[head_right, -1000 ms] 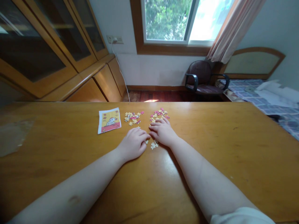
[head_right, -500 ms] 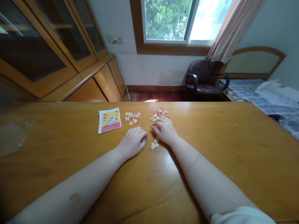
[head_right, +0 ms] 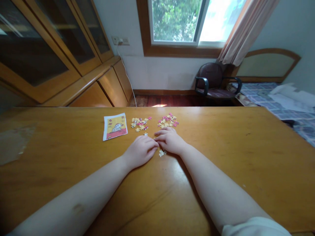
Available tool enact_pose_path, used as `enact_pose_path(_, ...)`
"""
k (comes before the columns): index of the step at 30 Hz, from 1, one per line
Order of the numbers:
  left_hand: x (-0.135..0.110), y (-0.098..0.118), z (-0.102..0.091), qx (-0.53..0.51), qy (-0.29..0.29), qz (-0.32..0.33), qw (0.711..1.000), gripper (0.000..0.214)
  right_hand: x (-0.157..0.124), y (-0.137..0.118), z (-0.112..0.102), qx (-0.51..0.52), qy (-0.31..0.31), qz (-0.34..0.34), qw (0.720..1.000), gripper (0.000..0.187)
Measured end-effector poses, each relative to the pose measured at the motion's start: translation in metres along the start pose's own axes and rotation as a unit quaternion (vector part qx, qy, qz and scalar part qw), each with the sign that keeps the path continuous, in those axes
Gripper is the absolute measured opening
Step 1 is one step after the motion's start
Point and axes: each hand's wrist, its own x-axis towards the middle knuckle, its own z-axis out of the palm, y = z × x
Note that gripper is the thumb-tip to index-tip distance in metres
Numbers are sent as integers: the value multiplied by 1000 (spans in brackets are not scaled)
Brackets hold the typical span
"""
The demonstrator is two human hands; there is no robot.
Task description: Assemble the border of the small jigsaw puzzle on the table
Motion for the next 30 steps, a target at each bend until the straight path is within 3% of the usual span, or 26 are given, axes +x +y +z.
enact_pose_path(3, -1, 3, 0, -32, -24, 74, 996, 20, -1, 2, 3, -27, 7, 22, 999, 23)
enact_pose_path(6, -1, 3, 2, -37, -51, 106, 992, 21, -1, 6, 4, -54, 48, 54, 996, 21)
enact_pose_path(13, 1, 1, 1, -3, -62, 43, 997, 13, 1, 12, 2, -81, 132, 87, 984, 20)
enact_pose_path(30, 3, -8, 10, -71, -35, -15, 997, 18, 1, 12, 4, -55, 161, 51, 984, 17)
